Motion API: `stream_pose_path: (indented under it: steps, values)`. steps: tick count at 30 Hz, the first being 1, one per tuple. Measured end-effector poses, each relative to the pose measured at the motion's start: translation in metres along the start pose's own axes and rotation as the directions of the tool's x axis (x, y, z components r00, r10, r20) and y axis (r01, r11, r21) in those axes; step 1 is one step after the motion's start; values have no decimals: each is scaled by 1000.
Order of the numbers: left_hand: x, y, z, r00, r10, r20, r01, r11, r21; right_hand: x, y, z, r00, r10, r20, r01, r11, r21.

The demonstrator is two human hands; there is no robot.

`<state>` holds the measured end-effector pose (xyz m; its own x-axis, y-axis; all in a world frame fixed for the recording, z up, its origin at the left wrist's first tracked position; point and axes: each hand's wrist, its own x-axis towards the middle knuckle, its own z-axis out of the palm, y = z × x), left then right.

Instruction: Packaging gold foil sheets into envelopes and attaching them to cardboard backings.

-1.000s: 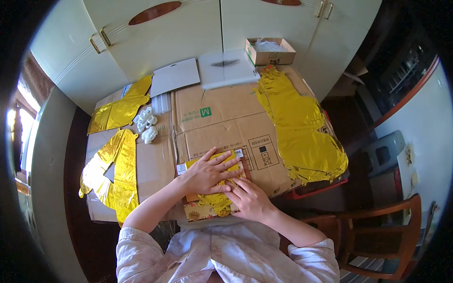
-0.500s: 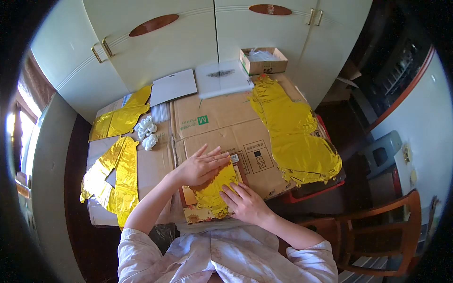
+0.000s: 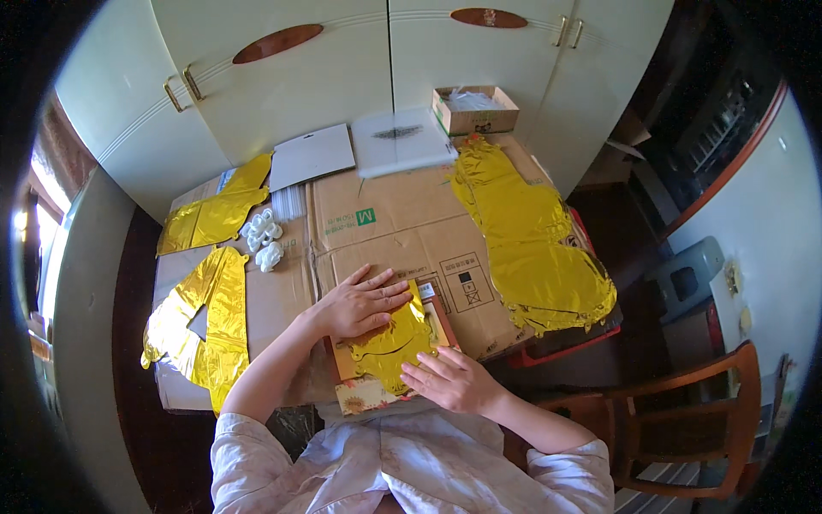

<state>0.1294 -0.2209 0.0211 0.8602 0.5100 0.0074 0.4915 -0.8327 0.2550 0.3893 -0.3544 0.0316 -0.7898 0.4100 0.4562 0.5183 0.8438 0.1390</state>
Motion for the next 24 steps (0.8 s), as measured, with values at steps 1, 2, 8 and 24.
stream_pose_path:
  steps: [1, 2, 8, 24]
  values:
    - [0, 0, 0, 1000, 1, 4, -1, 1000, -2, -3, 1, -6, 1000, -1, 0, 1, 1000, -14]
    - [0, 1, -2, 1000, 1, 8, -1, 1000, -3, -9, 3, -12, 999, -24, -22, 23, 999, -38]
    - [-1, 0, 5, 1000, 14, 14, -15, 998, 59, -88, 28, -67, 990, -47, -136, 19, 979, -205]
    - [-3, 6, 3, 996, 65, -66, -54, 985, 163, -92, 112, -22, 875, 481, -43, -476, 844, -246]
